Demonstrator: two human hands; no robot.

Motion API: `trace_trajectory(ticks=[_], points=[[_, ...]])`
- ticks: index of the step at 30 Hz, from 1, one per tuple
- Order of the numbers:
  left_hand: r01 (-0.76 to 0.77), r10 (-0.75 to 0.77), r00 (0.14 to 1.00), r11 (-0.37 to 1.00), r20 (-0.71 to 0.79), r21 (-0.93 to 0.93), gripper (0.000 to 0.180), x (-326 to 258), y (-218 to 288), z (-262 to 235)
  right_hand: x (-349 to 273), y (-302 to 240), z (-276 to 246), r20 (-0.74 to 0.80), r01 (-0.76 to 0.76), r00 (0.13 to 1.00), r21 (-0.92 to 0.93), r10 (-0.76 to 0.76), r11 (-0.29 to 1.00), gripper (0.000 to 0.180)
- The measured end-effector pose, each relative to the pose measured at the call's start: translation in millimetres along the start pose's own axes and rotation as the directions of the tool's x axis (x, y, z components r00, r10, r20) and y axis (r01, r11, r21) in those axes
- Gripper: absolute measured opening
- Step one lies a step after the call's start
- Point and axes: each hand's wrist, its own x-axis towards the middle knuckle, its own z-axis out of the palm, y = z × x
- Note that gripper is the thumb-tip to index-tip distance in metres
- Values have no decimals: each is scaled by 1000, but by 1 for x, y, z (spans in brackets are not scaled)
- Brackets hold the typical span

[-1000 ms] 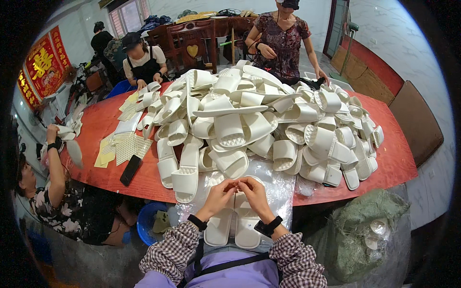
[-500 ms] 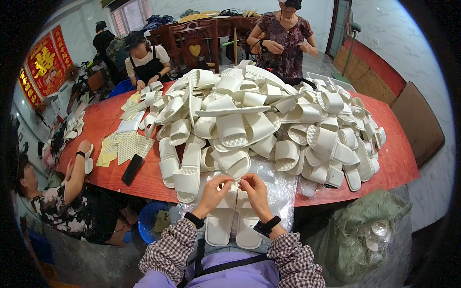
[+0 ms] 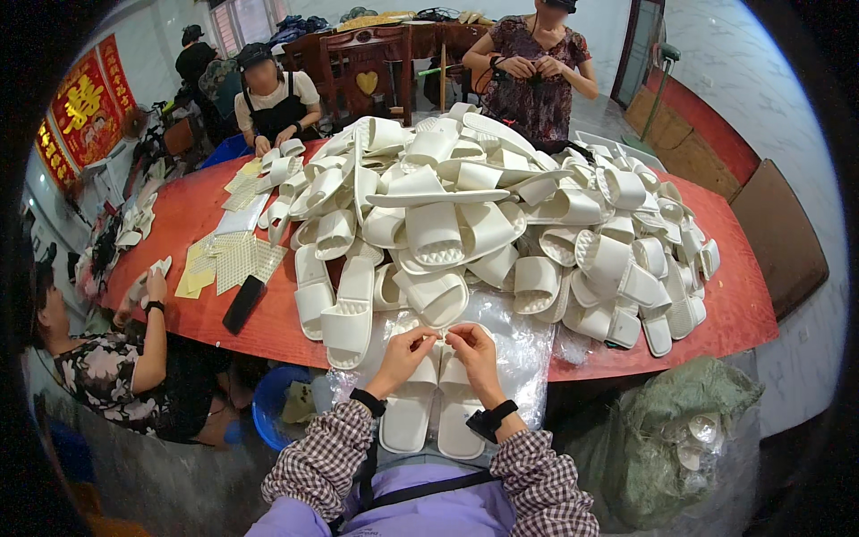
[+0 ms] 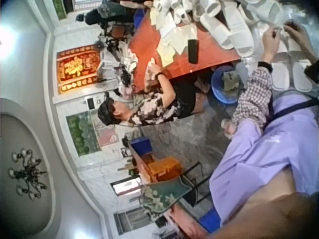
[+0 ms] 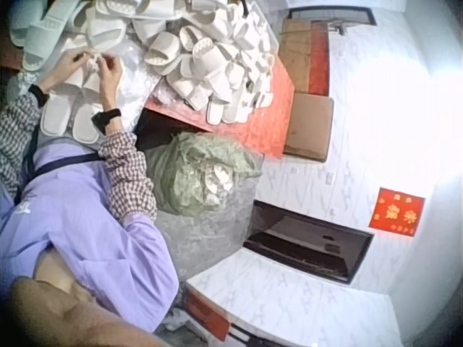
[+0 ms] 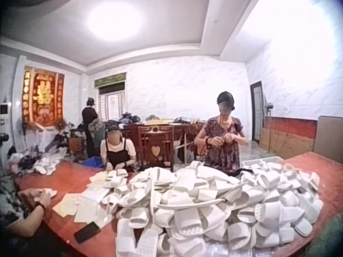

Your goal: The person is sorting and inspecting a large pile of white plastic slippers on a work table in a footwear manufacturing setting.

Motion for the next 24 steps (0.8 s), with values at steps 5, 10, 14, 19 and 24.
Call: trace_trajectory(ticks=[5, 10, 14, 19, 24], points=[[-19, 20, 1000, 998, 13, -52, 17, -1, -2, 1, -2, -1, 0, 22, -33, 999, -51, 34, 998, 10], [-21, 21, 999, 1000, 32, -21, 17, -4, 1, -1, -4, -2, 0, 54, -51, 997, -70, 55, 996, 10], [-49, 50, 999, 998, 12, -50, 17, -4, 2, 0, -4, 0, 0, 68, -19, 997, -68, 23, 997, 11], [-9, 11, 999, 999, 39, -45, 17, -4, 4, -2, -4, -1, 0, 70, -13, 997, -57, 17, 998, 11], [-43, 45, 999, 995, 28, -95, 16, -5, 1, 0, -4, -1, -1, 70, -61, 995, -74, 67, 995, 11]])
